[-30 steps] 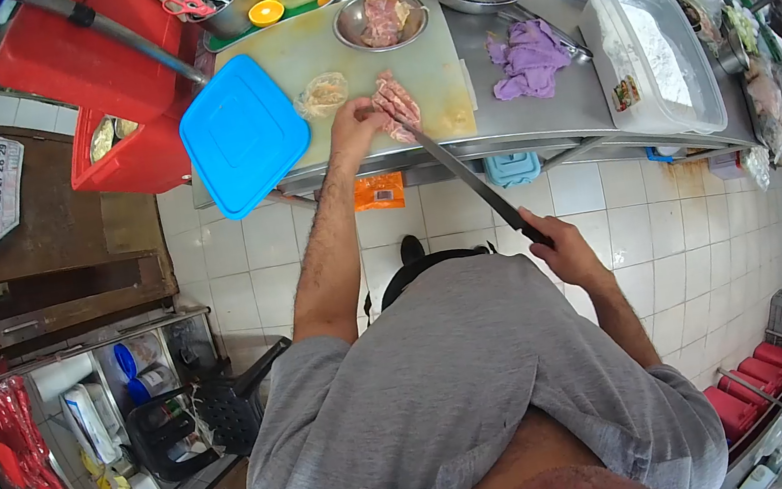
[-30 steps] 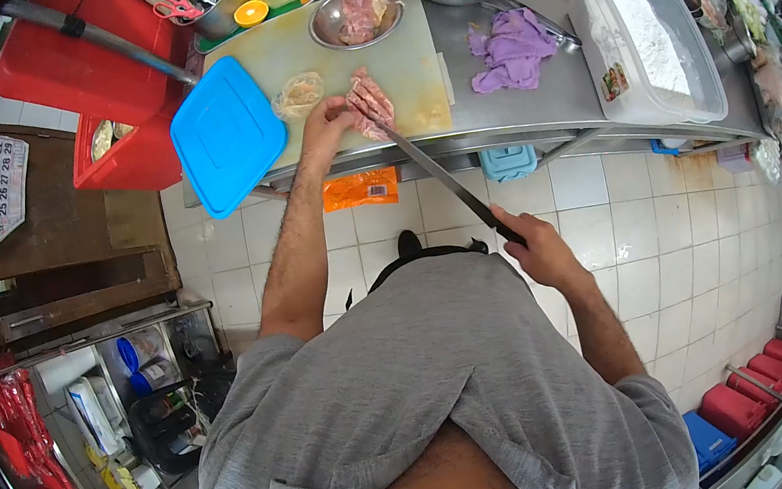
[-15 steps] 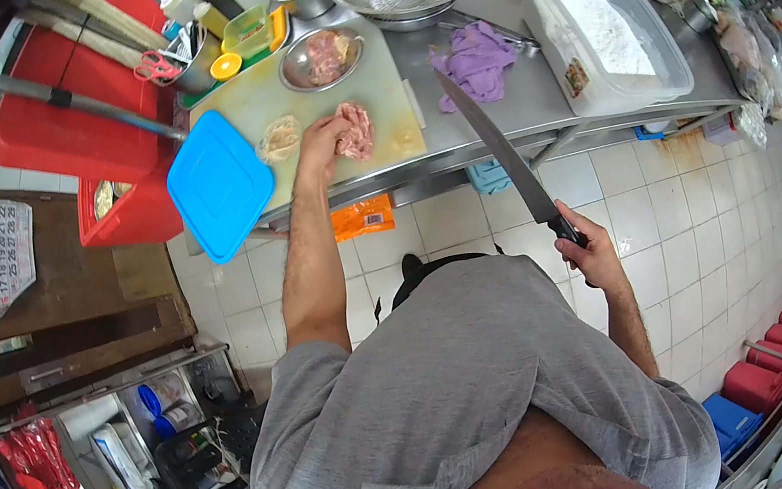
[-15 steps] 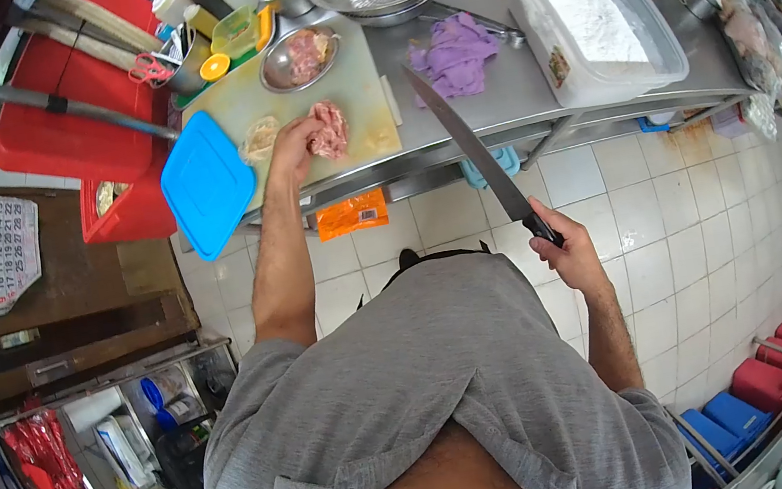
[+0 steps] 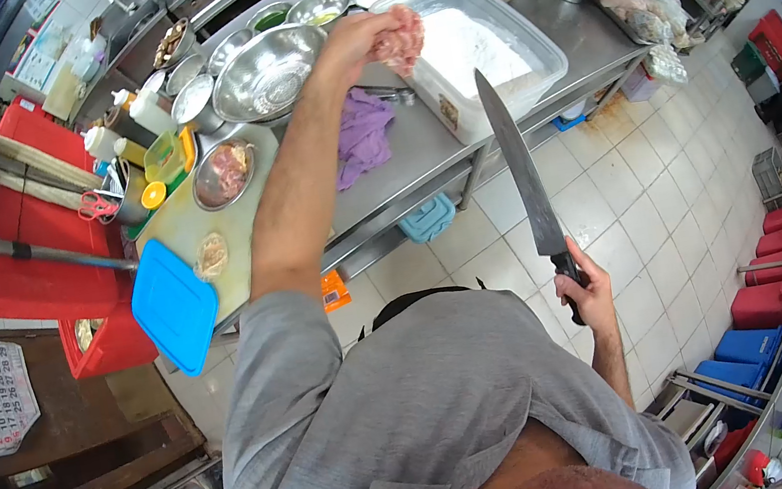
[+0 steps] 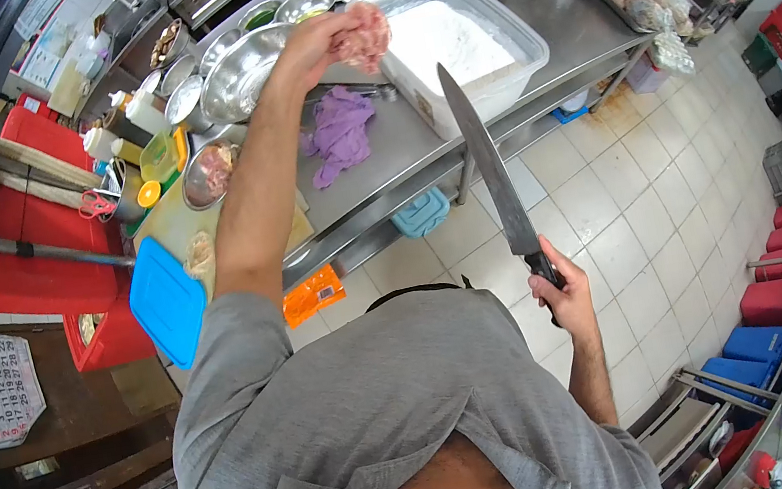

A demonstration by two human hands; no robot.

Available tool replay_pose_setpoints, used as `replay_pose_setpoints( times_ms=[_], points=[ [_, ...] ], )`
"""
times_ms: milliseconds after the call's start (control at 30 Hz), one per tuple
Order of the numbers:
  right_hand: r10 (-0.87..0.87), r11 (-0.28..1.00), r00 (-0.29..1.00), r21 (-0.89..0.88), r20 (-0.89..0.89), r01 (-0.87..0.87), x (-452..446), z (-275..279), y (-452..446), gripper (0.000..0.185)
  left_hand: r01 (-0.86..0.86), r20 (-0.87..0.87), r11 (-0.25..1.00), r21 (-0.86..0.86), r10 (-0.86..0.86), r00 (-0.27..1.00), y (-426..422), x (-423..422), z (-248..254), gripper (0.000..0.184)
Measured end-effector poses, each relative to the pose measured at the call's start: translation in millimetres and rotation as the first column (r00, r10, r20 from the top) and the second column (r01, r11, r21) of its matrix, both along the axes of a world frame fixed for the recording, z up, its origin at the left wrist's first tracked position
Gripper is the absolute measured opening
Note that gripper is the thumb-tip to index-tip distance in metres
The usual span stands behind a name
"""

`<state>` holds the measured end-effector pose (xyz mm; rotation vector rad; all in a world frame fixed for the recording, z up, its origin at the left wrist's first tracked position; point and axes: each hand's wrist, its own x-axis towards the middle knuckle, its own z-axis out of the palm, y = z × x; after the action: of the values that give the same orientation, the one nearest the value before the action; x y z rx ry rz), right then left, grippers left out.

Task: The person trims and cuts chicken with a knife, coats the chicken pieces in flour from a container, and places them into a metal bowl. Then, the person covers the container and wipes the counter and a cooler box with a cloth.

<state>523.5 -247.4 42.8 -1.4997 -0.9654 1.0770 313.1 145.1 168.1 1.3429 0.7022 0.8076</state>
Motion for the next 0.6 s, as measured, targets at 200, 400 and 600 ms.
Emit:
replay_pose_setpoints(
  times_ms=[200, 400, 600],
  points=[
    [-0.226, 0.972, 0.974, -0.064, -0.003, 0.225, -4.3, -3.6, -28.5, 0.059, 0.104, -0.701, 0.922, 0.373, 0.206, 0.683, 70.1, 101.6, -41.8, 0.023],
    [-0.222, 0.975, 0.974, -0.021, -0.034, 0.221, -12.4, -4.1, -15.2, 0.059, 0.030, -0.778, 0.912, 0.409, 0.332, 0.534, 59.3, 158.6, -106.0, 0.023],
    [-0.130, 0.989, 0.991, 0.071, 0.016, 0.129, -28.5, 9.7, 23.9, 0.058, 0.232, -0.572, 0.673, 0.702, 0.339, 0.747, 9.9, 107.7, -59.6, 0.019]
  ],
)
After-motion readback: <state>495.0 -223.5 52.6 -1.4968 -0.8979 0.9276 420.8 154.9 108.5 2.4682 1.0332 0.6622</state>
